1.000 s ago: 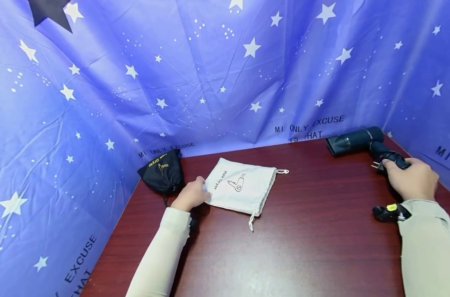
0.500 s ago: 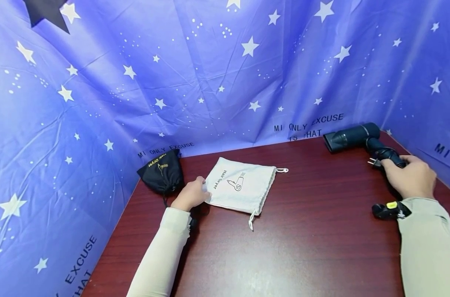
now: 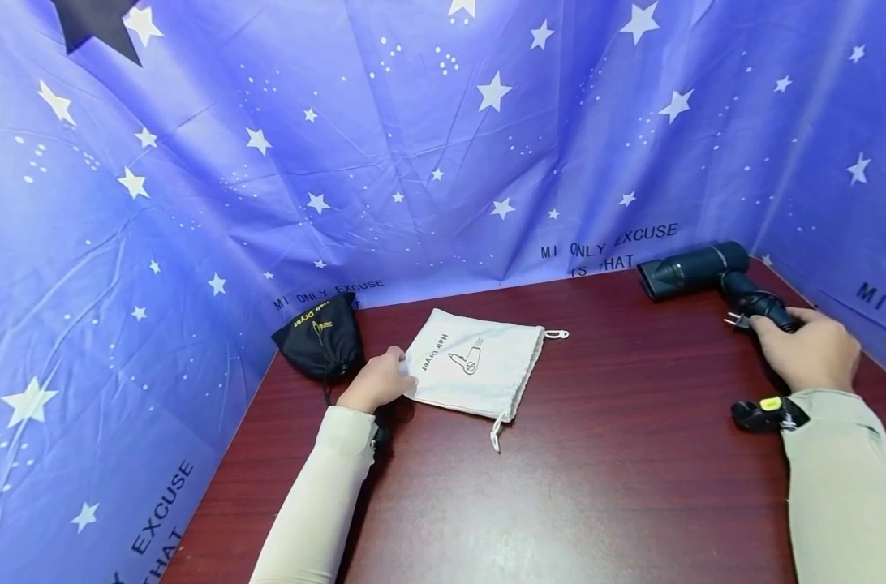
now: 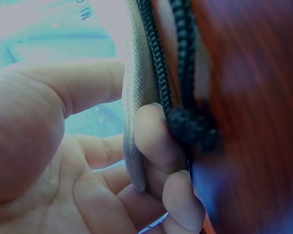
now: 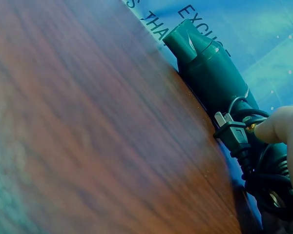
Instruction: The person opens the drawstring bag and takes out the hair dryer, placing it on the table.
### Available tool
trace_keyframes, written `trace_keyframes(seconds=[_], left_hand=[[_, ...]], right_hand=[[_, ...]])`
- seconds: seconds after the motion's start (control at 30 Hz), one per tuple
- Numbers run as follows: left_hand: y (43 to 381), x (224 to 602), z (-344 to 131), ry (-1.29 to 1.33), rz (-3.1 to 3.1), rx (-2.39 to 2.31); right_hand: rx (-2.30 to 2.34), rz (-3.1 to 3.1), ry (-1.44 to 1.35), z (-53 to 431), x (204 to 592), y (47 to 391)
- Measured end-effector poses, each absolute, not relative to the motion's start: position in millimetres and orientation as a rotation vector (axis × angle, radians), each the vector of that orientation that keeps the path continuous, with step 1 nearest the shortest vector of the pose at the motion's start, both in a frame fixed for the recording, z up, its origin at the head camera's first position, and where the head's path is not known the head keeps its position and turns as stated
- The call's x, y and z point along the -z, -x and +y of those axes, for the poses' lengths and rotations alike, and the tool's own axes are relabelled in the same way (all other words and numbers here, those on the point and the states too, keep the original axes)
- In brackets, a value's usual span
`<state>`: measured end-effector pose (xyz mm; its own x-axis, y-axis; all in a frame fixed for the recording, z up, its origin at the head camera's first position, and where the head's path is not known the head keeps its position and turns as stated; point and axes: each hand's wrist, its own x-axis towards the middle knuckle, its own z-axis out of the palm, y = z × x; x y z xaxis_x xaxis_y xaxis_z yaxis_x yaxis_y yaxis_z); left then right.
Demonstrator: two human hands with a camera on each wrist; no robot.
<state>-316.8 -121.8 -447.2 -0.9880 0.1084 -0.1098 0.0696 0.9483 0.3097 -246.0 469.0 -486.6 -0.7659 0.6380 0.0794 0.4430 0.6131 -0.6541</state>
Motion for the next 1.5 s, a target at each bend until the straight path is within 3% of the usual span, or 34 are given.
trace_keyframes(seconds=[0.37, 0.67, 0.93, 1.17, 1.5], left_hand=[[317, 446, -125, -0.150, 2.971, -0.496], [317, 446, -123, -0.137, 3.024, -0.463], [315, 445, -121, -0.170, 3.094, -0.431], [314, 444, -120, -0.166, 3.095, -0.409], [313, 446, -116, -0.316, 3.152, -0.323]], right_hand=[[-0.923, -2.508, 0.894, 470, 492, 251], [-0.913, -2.364, 0.809, 437, 461, 254], [-0.785, -2.515, 0.393, 384, 434, 268], [-0.697, -2.683, -0.013, 311, 441, 279], [-0.532, -2.776, -0.582, 199, 449, 266]])
